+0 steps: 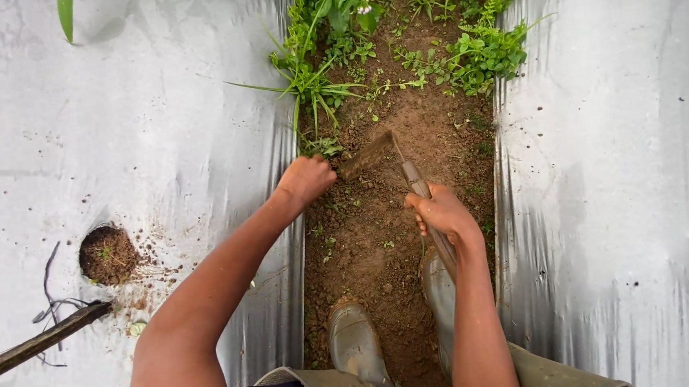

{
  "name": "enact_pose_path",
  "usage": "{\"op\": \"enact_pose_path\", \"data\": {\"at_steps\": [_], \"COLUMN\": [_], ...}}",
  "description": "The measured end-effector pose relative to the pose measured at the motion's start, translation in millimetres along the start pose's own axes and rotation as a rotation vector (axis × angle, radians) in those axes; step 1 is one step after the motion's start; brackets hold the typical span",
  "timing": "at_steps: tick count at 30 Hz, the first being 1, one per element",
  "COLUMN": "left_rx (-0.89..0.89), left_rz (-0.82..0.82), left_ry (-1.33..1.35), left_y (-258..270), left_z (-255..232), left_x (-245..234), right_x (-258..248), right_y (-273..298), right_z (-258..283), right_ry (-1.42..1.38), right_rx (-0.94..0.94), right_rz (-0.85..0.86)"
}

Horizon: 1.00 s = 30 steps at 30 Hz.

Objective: The person uses a hoe to loosen soil and remove weeds from a garden bed covered with white plastic mulch. They gather the uprooted weeds by hand, walk along the row to a designated area, and drop the weeds onto a pile before returning to continue weeding.

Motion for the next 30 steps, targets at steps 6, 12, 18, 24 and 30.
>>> {"op": "enact_pose_path", "data": {"at_steps": [6, 12, 18, 24, 30], "left_rx": [-0.126, -0.158, -0.251, -0.252, -0.210], "left_rz": [-0.224, -0.411, -0.484, -0.451, -0.345], "left_ry": [0.151, 0.188, 0.115, 0.069, 0.095], "left_y": [-19, -17, -3, -1, -2], "left_z": [27, 21, 22, 14, -3], "left_x": [3, 10, 11, 17, 3], "right_x": [11, 55, 93, 96, 38], "right_y": [5, -53, -67, -51, -19], "right_z": [-10, -62, -48, -23, -3], "right_ry": [0.239, 0.017, -0.099, -0.117, -0.049], "right_rx": [0.131, 0.007, -0.111, -0.182, -0.069], "right_rz": [0.204, 0.114, -0.105, -0.089, -0.062]}}
Point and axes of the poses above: each hand's wrist, its own y-axis away from the middle knuckle, its own x-axis out of the palm, z = x × y, the point moved 1 cm from there along -y, towards the middle knuckle, and after that the axes turned 7 degrees about z, right-handed, at the moved point
